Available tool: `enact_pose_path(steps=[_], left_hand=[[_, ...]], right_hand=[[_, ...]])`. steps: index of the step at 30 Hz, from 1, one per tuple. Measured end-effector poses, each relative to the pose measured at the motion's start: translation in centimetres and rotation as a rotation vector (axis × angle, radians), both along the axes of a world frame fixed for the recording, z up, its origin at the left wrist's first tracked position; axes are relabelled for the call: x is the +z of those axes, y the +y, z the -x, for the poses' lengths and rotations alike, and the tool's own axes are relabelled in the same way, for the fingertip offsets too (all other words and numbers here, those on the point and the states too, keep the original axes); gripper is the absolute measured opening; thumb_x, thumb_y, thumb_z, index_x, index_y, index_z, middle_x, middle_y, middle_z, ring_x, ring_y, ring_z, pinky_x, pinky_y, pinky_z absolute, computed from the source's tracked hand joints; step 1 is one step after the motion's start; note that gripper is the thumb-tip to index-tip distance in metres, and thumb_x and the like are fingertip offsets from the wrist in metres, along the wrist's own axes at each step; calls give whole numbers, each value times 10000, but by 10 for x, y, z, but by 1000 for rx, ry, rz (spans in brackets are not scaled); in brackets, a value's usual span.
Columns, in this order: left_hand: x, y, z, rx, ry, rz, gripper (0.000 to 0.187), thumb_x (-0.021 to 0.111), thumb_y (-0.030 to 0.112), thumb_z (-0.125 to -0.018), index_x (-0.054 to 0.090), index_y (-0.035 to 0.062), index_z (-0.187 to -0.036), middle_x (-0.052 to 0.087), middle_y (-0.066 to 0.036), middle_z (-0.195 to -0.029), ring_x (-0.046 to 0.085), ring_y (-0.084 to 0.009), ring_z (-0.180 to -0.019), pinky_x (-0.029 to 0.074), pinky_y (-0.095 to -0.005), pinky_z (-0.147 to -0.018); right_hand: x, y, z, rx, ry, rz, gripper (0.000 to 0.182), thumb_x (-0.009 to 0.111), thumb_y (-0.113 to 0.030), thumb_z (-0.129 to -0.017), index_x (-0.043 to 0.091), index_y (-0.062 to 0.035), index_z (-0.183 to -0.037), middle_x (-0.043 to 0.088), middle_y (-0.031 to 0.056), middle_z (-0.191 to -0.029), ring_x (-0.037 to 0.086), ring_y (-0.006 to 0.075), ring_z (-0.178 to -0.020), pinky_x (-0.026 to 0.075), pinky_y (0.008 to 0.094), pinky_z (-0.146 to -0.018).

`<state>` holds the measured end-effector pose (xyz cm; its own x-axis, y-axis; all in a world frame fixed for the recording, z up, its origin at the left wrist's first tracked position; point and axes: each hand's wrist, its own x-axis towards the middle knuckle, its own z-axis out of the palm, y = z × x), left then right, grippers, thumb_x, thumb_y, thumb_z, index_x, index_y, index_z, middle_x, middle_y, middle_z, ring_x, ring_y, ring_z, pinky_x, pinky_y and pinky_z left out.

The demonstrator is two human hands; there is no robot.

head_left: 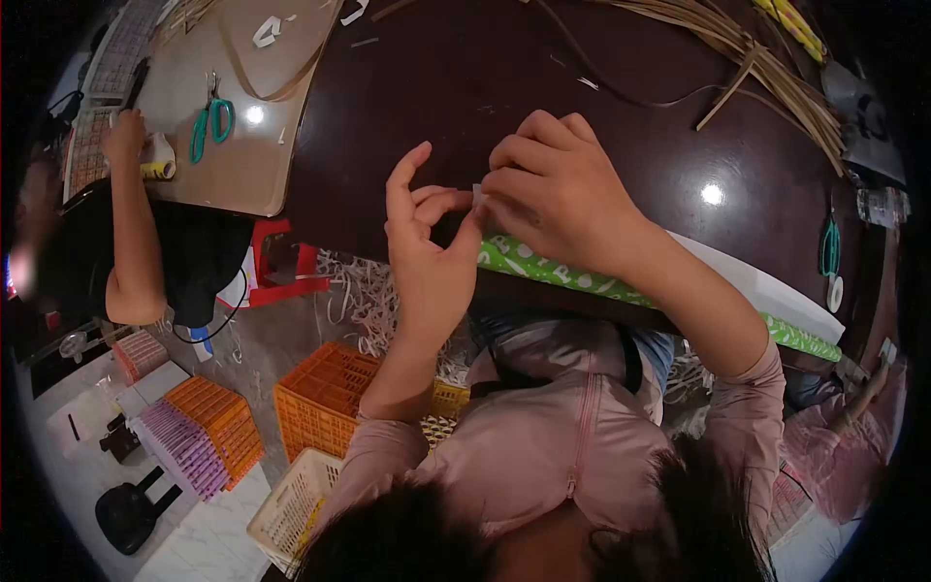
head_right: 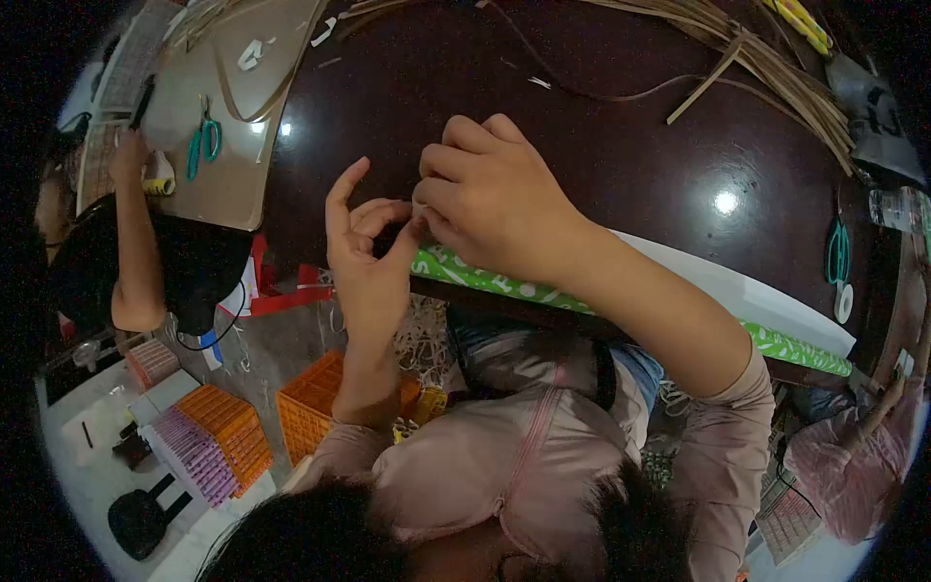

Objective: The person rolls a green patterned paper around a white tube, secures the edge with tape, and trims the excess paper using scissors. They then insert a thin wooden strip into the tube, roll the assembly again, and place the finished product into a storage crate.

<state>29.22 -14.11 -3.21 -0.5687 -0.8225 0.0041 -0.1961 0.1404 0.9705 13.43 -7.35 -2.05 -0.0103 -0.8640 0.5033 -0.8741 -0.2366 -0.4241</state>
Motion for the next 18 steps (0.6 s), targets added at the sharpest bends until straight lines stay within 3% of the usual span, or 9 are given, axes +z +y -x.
enact_pose_path(steps=[11, 13, 18], left_hand=[[3, 2, -3, 31, 21, -27, 773, 684, -73, -793, 294, 68, -1446, 659, -67, -912, 593, -115, -954, 420, -284, -951], [5, 3, -1, 37, 38, -72, 782, 687, -75, -790, 291, 68, -1449, 657, -67, -909, 591, -117, -950, 421, -281, -950], [5, 4, -1, 42, 31, -48, 778, 677, -82, -793, 291, 69, -1451, 655, -63, -892, 584, -115, -955, 417, -275, -947]], right_hand=[[-1, 1, -9, -28, 77, -14, 130, 737, -193, -668, 684, -87, -722, 603, 11, -803, 528, 193, -883, 396, 343, -763], [-1, 0, -11, -28, 86, -6, 136, 741, -112, -650, 667, -93, -762, 607, -7, -840, 529, 197, -827, 386, 342, -690], [-3, -1, -14, -61, 70, 13, 134, 740, -110, -645, 662, -92, -753, 603, -8, -817, 523, 192, -802, 383, 346, -680]])
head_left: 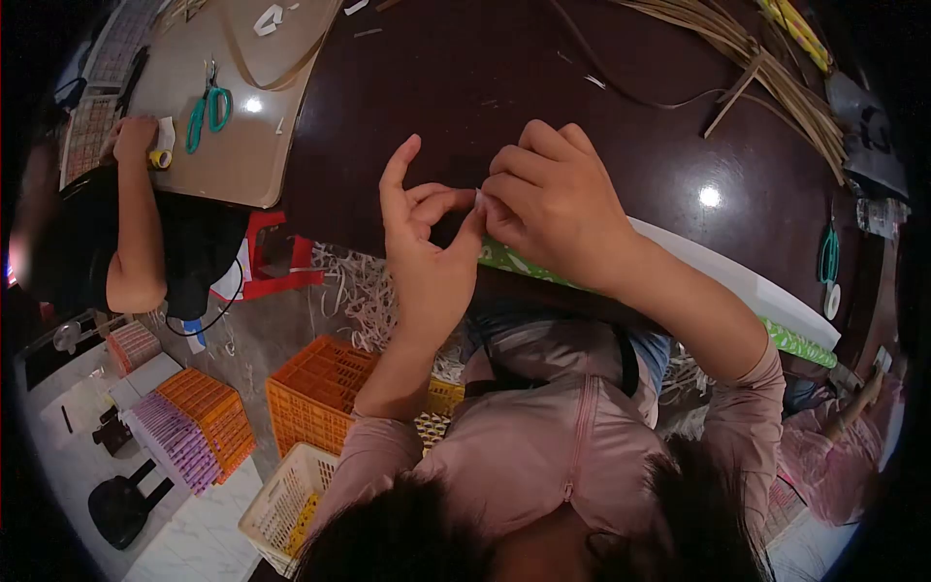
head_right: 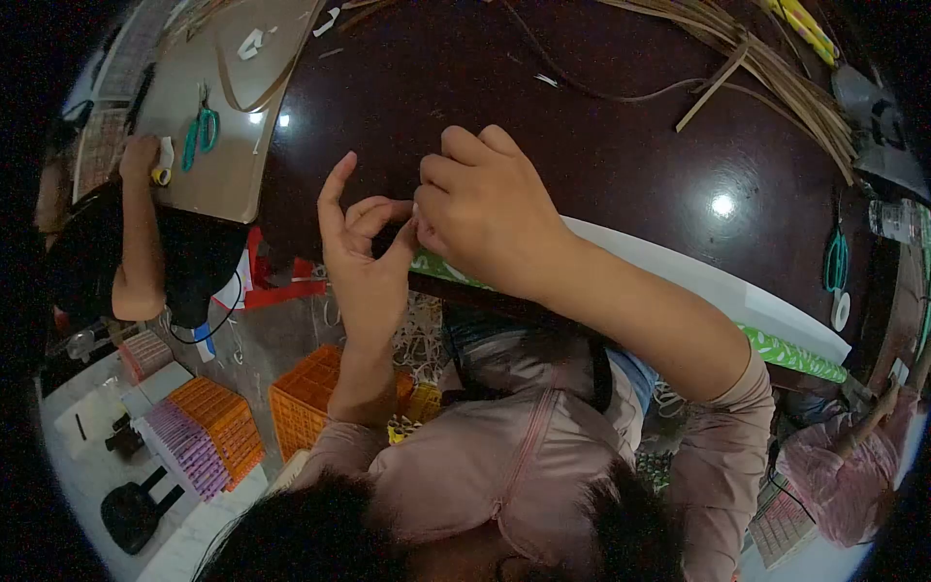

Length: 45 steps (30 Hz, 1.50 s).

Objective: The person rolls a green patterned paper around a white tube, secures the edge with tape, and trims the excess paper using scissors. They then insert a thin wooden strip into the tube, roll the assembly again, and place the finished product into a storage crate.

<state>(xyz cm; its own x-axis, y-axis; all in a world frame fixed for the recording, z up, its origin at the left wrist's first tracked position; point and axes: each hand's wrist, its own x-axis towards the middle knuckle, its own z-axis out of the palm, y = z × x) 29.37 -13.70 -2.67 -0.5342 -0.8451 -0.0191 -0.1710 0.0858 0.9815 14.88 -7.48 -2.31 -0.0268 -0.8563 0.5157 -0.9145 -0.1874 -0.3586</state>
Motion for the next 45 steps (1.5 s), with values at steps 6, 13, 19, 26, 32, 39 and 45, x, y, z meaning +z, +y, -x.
enact_pose_path(steps=[6, 13, 19, 26, 32, 39, 45], left_hand=[[-3, 0, 0, 6, 28, 19, 765, 662, -87, -794, 298, 69, -1449, 656, -56, -883, 573, -108, -952, 409, -274, -947], [-6, 0, -2, -2, -3, 76, 769, 665, -73, -792, 300, 77, -1452, 656, -38, -885, 566, -97, -947, 402, -279, -951], [-3, 1, -2, 5, -76, 107, 750, 651, -81, -809, 295, 58, -1454, 693, -98, -933, 576, -128, -1014, 424, -285, -955], [-8, 3, -3, -14, -141, 358, 641, 632, 0, -875, 327, 43, -1438, 718, -81, -1047, 556, -139, -1061, 352, -348, -1017], [-4, 6, -4, -337, -211, 1025, 327, 636, 112, -849, 611, 12, -1160, 618, -113, -1232, 562, -236, -1120, 390, -420, -969], [-5, 10, 1, -763, -224, 1056, 473, 680, 181, -816, 570, 6, -1242, 605, -128, -1255, 593, -295, -1112, 442, -411, -918], [-2, 11, 5, -722, -258, 1116, 375, 676, 179, -804, 617, 18, -1138, 636, -118, -1199, 618, -263, -1091, 474, -387, -858]], right_hand=[[-2, -1, 0, -41, -199, -82, 96, 728, -147, -684, 685, -62, -701, 604, 22, -755, 506, 210, -802, 385, 350, -718], [2, -1, 2, -40, -258, -115, 87, 718, -136, -715, 690, -54, -704, 614, 32, -736, 510, 216, -773, 382, 356, -717], [8, 1, 15, -287, -337, -234, 110, 723, -159, -706, 686, -58, -686, 628, 48, -719, 542, 233, -779, 397, 379, -740], [2, 0, 23, -393, -269, -193, 136, 726, -185, -711, 690, -61, -666, 647, 67, -713, 556, 249, -767, 404, 387, -751], [-5, 0, 28, -417, -289, -185, 164, 726, -203, -725, 688, -61, -652, 655, 76, -727, 573, 264, -793, 406, 390, -758], [21, 49, 70, -556, -118, -49, 141, 727, -195, -743, 692, -59, -749, 659, 67, -762, 600, 269, -835, 435, 406, -765], [62, 313, 174, -1367, -34, 73, 210, 653, -217, -916, 713, -35, -1003, 679, 56, -856, 615, 149, -777, 489, 314, -726]])
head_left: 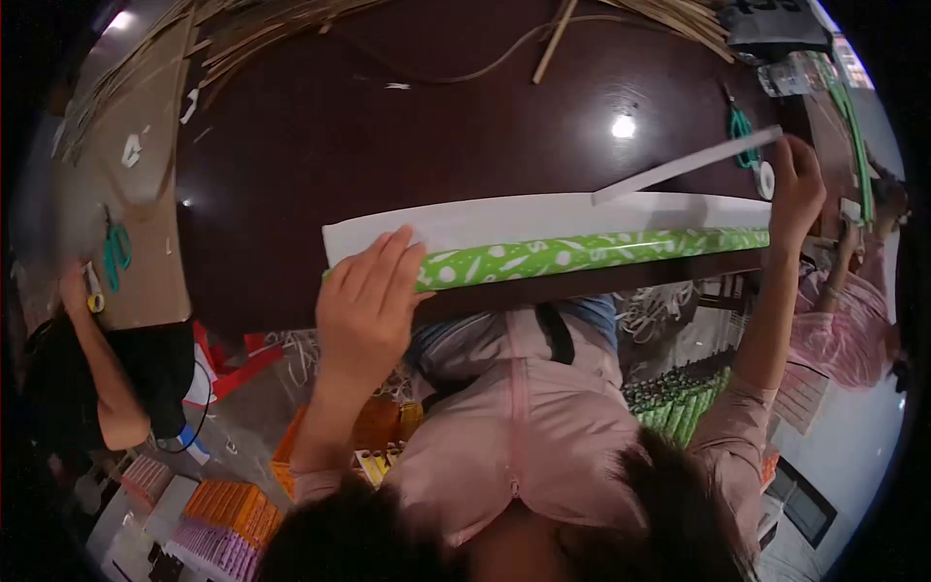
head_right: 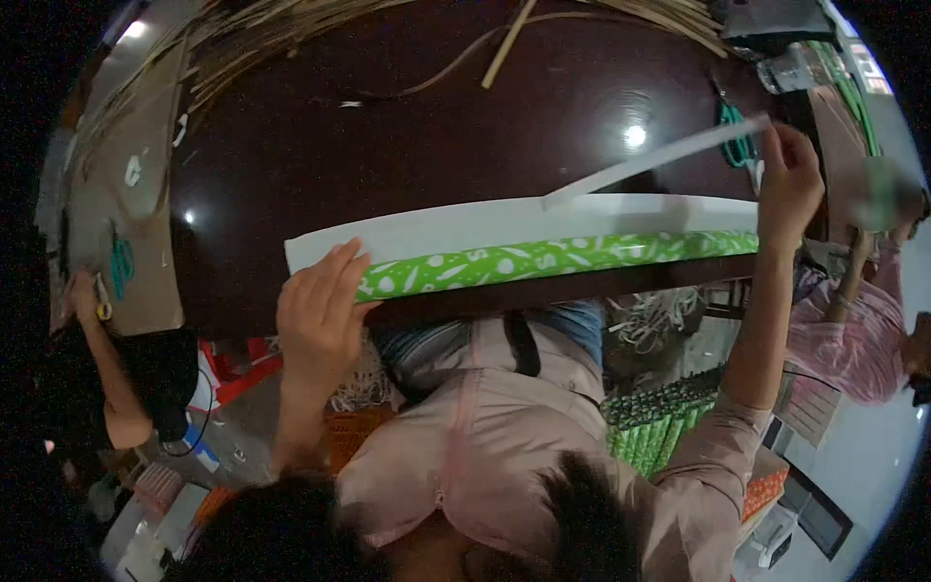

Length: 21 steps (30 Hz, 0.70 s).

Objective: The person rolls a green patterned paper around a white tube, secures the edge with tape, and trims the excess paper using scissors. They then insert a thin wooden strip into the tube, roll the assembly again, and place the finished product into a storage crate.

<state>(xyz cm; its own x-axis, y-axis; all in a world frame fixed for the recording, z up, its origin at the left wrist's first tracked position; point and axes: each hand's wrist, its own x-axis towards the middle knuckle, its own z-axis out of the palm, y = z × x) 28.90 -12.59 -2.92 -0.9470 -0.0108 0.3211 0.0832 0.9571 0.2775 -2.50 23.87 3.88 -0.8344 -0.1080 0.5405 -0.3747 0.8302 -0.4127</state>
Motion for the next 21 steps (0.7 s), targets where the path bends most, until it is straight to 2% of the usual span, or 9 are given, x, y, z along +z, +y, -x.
enact_pose_path(steps=[3, 5, 6, 9, 10, 12, 13, 19, 21], left_hand=[[7, 0, 0, 8, -37, 19, 397, 694, 115, -773, 605, 8, -1144, 623, -124, -1222, 609, -276, -1113, 465, -400, -862], [6, -7, -2, -3, -42, 29, 408, 698, 83, -755, 600, 1, -1142, 620, -127, -1232, 602, -284, -1130, 456, -407, -878], [12, -8, -2, 16, -89, 39, 406, 694, 72, -752, 599, -3, -1140, 617, -131, -1241, 597, -289, -1144, 446, -409, -896], [10, -21, -6, 3, -110, 3, 376, 632, 28, -821, 584, 10, -1193, 603, -153, -1269, 584, -327, -1088, 438, -432, -915], [6, -26, -9, 8, -84, 16, 417, 682, 28, -746, 595, 2, -1153, 607, -127, -1269, 584, -296, -1156, 432, -421, -922], [7, -36, -13, 29, -105, 20, 429, 678, 15, -744, 592, 14, -1164, 604, -121, -1278, 581, -300, -1149, 426, -421, -931], [5, -38, -15, 52, -126, 31, 443, 673, 2, -742, 589, 26, -1176, 601, -116, -1287, 577, -304, -1143, 420, -421, -939], [2, -49, -18, 5, -135, 20, 454, 632, -33, -763, 573, 37, -1208, 592, -128, -1300, 576, -325, -1106, 412, -420, -944], [0, -53, -20, -4, -136, 30, 432, 610, -10, -788, 569, 33, -1216, 587, -144, -1305, 577, -332, -1103, 413, -417, -939]], right_hand=[[16, 194, 40, -240, 139, -137, 310, 659, -311, -911, 720, -37, -1043, 702, 46, -873, 623, 167, -763, 489, 365, -701], [25, 300, 48, -541, 74, -80, 348, 671, -337, -899, 713, -17, -1031, 703, 59, -839, 622, 166, -740, 484, 353, -665], [22, 339, 44, -574, -3, 86, 363, 663, -336, -901, 705, 8, -1011, 692, 72, -791, 614, 163, -715, 483, 331, -647], [20, 372, 21, -683, 74, -54, 373, 659, -344, -890, 706, 15, -979, 697, 105, -807, 633, 211, -725, 491, 355, -667], [20, 380, 17, -728, 106, -124, 379, 657, -348, -884, 707, 19, -964, 699, 122, -814, 642, 235, -730, 496, 367, -678], [21, 398, 10, -822, 175, -270, 391, 653, -356, -872, 708, 26, -932, 705, 156, -830, 660, 283, -740, 504, 391, -698], [19, 420, 5, -803, 154, -192, 419, 660, -385, -840, 720, 17, -939, 708, 187, -888, 667, 349, -820, 501, 422, -753], [98, 504, -9, -1130, 225, -267, 510, 657, -473, -808, 734, 0, -982, 708, 188, -1019, 668, 339, -945, 500, 433, -850], [144, 522, -14, -1103, 286, -221, 505, 667, -485, -793, 743, -31, -1000, 711, 158, -1040, 664, 339, -962, 504, 427, -870]])
